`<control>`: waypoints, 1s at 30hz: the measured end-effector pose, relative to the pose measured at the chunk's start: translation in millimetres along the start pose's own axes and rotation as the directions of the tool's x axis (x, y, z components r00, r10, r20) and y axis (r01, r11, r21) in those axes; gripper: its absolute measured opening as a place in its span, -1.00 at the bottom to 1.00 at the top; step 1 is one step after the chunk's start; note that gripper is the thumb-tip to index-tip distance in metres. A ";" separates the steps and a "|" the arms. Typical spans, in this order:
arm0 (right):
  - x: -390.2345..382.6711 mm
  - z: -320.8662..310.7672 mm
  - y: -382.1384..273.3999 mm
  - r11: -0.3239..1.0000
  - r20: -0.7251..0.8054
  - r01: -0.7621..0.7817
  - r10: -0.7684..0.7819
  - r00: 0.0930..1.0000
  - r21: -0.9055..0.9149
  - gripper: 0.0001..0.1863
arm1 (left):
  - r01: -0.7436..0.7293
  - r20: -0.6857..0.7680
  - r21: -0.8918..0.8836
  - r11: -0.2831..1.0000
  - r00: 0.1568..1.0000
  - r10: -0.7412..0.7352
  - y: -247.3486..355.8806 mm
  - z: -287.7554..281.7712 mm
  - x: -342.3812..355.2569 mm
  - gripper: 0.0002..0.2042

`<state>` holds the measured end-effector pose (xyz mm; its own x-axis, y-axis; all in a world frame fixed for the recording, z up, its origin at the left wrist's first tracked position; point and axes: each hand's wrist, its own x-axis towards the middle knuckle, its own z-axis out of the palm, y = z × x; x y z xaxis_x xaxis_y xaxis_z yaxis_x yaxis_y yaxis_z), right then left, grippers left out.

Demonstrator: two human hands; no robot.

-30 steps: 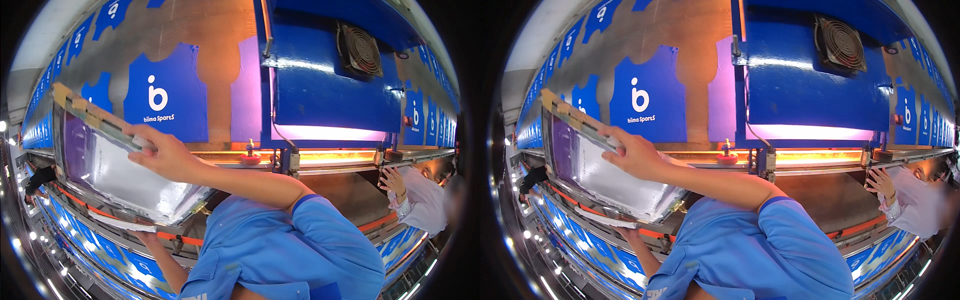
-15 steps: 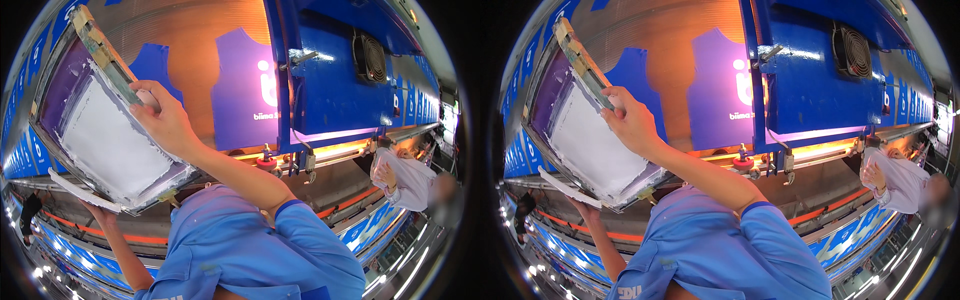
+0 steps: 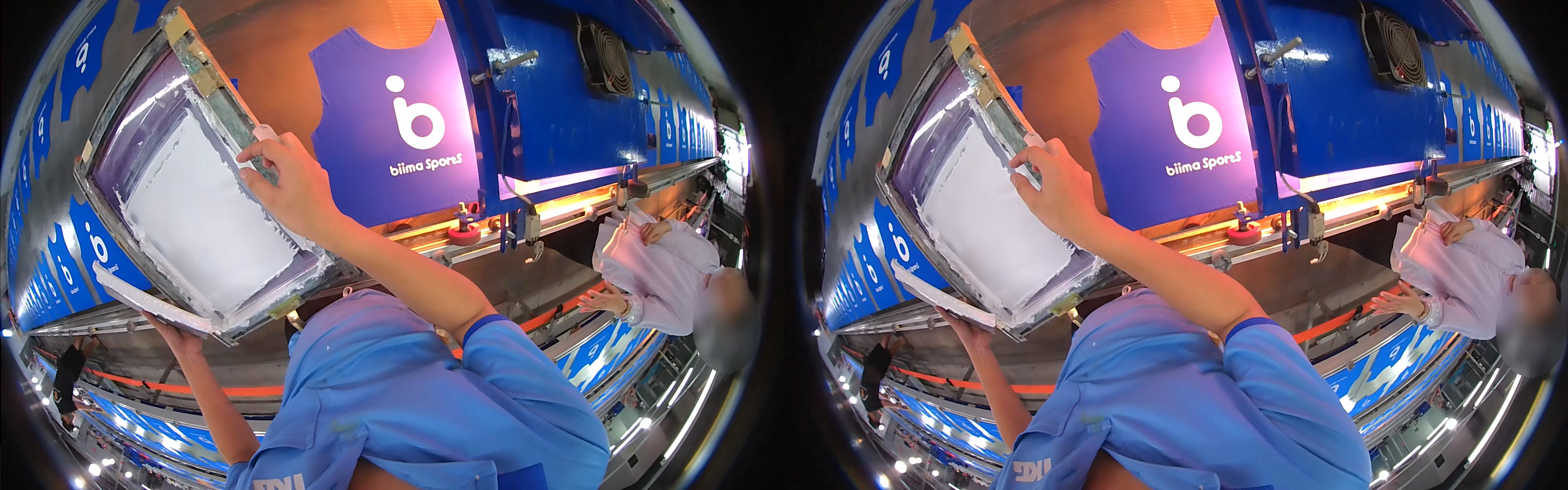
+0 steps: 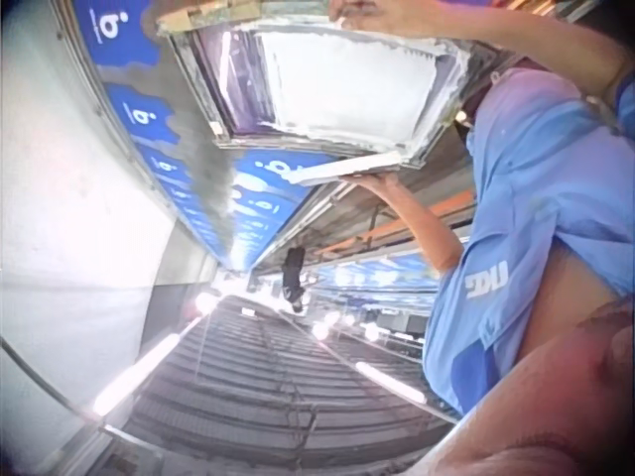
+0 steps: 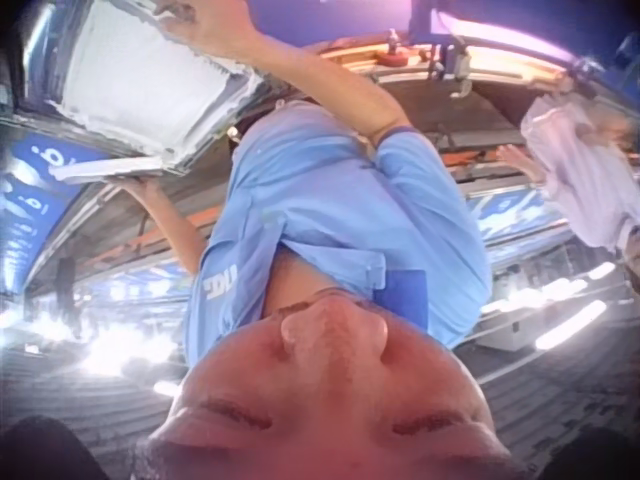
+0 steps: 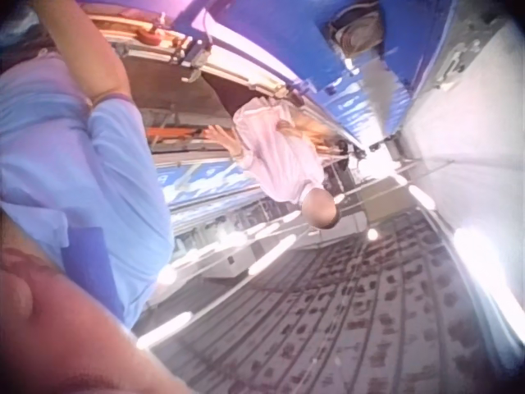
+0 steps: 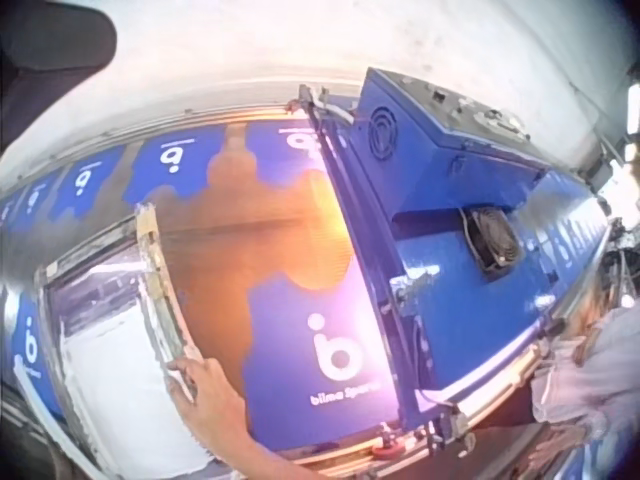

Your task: The person uses a squeegee to pull white ink across a screen-printing frame over a blue jersey on a conveyor. The person repeatedly repositions the frame and pulls the squeegee to apply ink to successive jerseys moving along the line.

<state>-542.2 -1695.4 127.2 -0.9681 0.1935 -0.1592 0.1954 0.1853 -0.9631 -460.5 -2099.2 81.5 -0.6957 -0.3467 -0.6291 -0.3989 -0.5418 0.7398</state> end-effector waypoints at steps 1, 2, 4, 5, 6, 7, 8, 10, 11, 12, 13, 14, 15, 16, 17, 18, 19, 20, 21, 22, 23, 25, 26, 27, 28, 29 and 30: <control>0.8 -0.5 2.0 1.000 0.004 0.007 -0.007 1.000 0.002 -0.78 | 0.000 -0.036 0.000 1.000 0.999 0.000 -4.0 1.4 -4.2 -0.15; 1.7 -1.1 4.9 1.000 0.008 0.015 -0.015 1.000 0.005 -0.78 | -0.001 -0.074 -0.001 1.000 0.997 0.001 -8.4 2.5 -8.4 -0.15; 3.8 -2.8 3.4 1.000 0.026 0.028 -0.029 0.999 0.010 -0.78 | -0.027 -0.105 -0.009 1.000 0.994 0.025 -10.6 1.0 -18.8 -0.15; 5.6 -5.7 1.6 0.999 0.038 0.033 -0.033 0.999 0.005 -0.78 | -0.040 -0.122 -0.014 0.999 0.992 0.038 -12.7 0.0 -23.6 -0.15; 7.3 -8.3 -0.9 0.999 0.050 0.041 -0.041 0.998 0.001 -0.79 | -0.036 -0.103 -0.025 0.999 0.994 0.033 -14.3 -0.5 -27.8 -0.15; 7.0 -12.3 -2.3 0.999 0.044 0.047 -0.048 0.998 0.016 -0.79 | -0.032 -0.091 -0.040 0.999 0.995 0.028 -19.6 -2.1 -35.9 -0.15; 7.1 -16.6 -3.3 0.998 0.037 0.054 -0.055 0.998 0.030 -0.79 | -0.029 -0.078 -0.054 0.998 0.997 0.024 -25.3 -4.7 -42.5 -0.15; 7.4 -23.8 -5.5 0.997 0.041 0.065 -0.067 0.997 0.048 -0.80 | -0.067 -0.188 0.001 0.998 0.980 0.066 -30.1 -2.5 -58.5 -0.14; 6.7 -26.0 -5.8 0.997 0.047 0.068 -0.070 0.996 0.048 -0.81 | -0.076 -0.233 0.004 0.997 0.970 0.075 -36.6 6.7 -72.6 -0.15; 9.9 -27.7 -7.0 0.996 0.046 0.077 -0.079 0.996 0.049 -0.81 | -0.090 -0.267 0.007 0.996 0.960 0.088 -40.3 21.1 -81.7 -0.15; 12.8 -26.7 -8.2 0.995 0.068 0.074 -0.078 0.995 0.068 -0.82 | -0.062 -0.258 -0.026 0.998 0.965 0.053 -43.3 28.6 -91.3 -0.15; 13.1 -24.5 -9.3 0.994 0.085 0.058 -0.066 0.994 0.096 -0.83 | -0.030 -0.251 -0.042 0.999 0.968 0.018 -36.9 28.4 -100.0 -0.16; 15.0 -24.9 -10.9 0.992 0.110 0.037 -0.050 0.993 0.120 -0.83 | -0.045 -0.235 -0.002 0.999 0.971 0.044 -36.1 12.5 -104.1 -0.15; 17.8 -25.8 -10.5 0.991 0.126 0.015 -0.032 0.992 0.133 -0.82 | -0.070 -0.296 0.057 0.996 0.951 0.084 -33.3 21.7 -110.6 -0.14; 20.4 -25.9 -10.5 0.989 0.142 -0.007 -0.014 0.990 0.145 -0.82 | -0.092 -0.352 0.117 0.989 0.927 0.128 -35.1 30.2 -120.5 -0.13; 21.4 -25.6 -11.1 0.988 0.166 -0.020 -0.006 0.986 0.155 -0.81 | -0.117 -0.407 0.169 0.979 0.896 0.177 -35.3 35.5 -129.4 -0.11; 23.8 -26.1 -10.5 0.986 0.169 -0.022 -0.006 0.986 0.165 -0.77 | -0.032 -0.392 0.049 0.998 0.919 0.049 -31.0 24.6 -128.9 -0.07; 23.5 -24.8 -8.6 0.984 0.171 -0.025 -0.005 0.985 0.174 -0.73 | 0.009 -0.251 -0.034 0.999 0.968 -0.017 -25.7 12.7 -130.4 -0.04; 23.7 -24.7 -8.6 0.984 0.179 -0.014 -0.018 0.984 0.179 -0.69 | 0.017 -0.235 -0.082 0.996 0.971 -0.036 -27.7 6.0 -131.2 -0.05; 26.6 -25.6 -7.0 0.985 0.180 -0.009 -0.023 0.983 0.173 -0.64 | 0.027 -0.219 -0.129 0.991 0.974 -0.055 -30.5 -0.5 -128.3 -0.07; 30.9 -28.1 -4.0 0.986 0.180 -0.005 -0.025 0.983 0.168 -0.58 | -0.036 -0.284 -0.056 0.998 0.959 0.019 -35.4 -5.7 -119.7 -0.07; 33.1 -32.1 -1.7 0.978 0.169 -0.071 0.037 0.985 0.198 -0.49 | -0.126 -0.410 0.116 0.985 0.897 0.163 -36.3 -12.2 -106.7 -0.07; 36.0 -36.9 -1.5 0.965 0.151 -0.118 0.083 0.985 0.235 -0.46 | -0.150 -0.374 0.119 0.981 0.909 0.184 -27.5 -11.6 -95.1 -0.07; 40.6 -42.7 -0.8 0.950 0.140 -0.159 0.125 0.982 0.268 -0.42 | -0.177 -0.341 0.113 0.978 0.917 0.205 -16.8 -9.6 -81.8 -0.08; 45.2 -48.4 9.3 0.944 0.079 -0.122 0.102 0.992 0.306 -0.40 | -0.205 -0.304 0.104 0.973 0.925 0.227 -12.2 -1.3 -70.5 -0.09; 53.9 -56.6 22.9 0.939 0.013 -0.079 0.079 0.997 0.336 -0.37 | -0.138 -0.226 0.021 0.990 0.964 0.139 -7.8 28.6 -60.0 -0.10; 63.8 -70.7 31.9 0.946 0.050 -0.157 0.149 0.988 0.284 -0.42 | -0.060 -0.147 -0.054 0.997 0.988 0.052 1.6 69.2 -53.3 -0.11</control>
<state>-586.7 -1609.0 101.7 -0.9347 0.1707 -0.3117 0.2924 -0.1288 -0.9476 -465.4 -2028.6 132.8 -0.6199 -0.4834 -0.6181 -0.3234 -0.5603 0.7626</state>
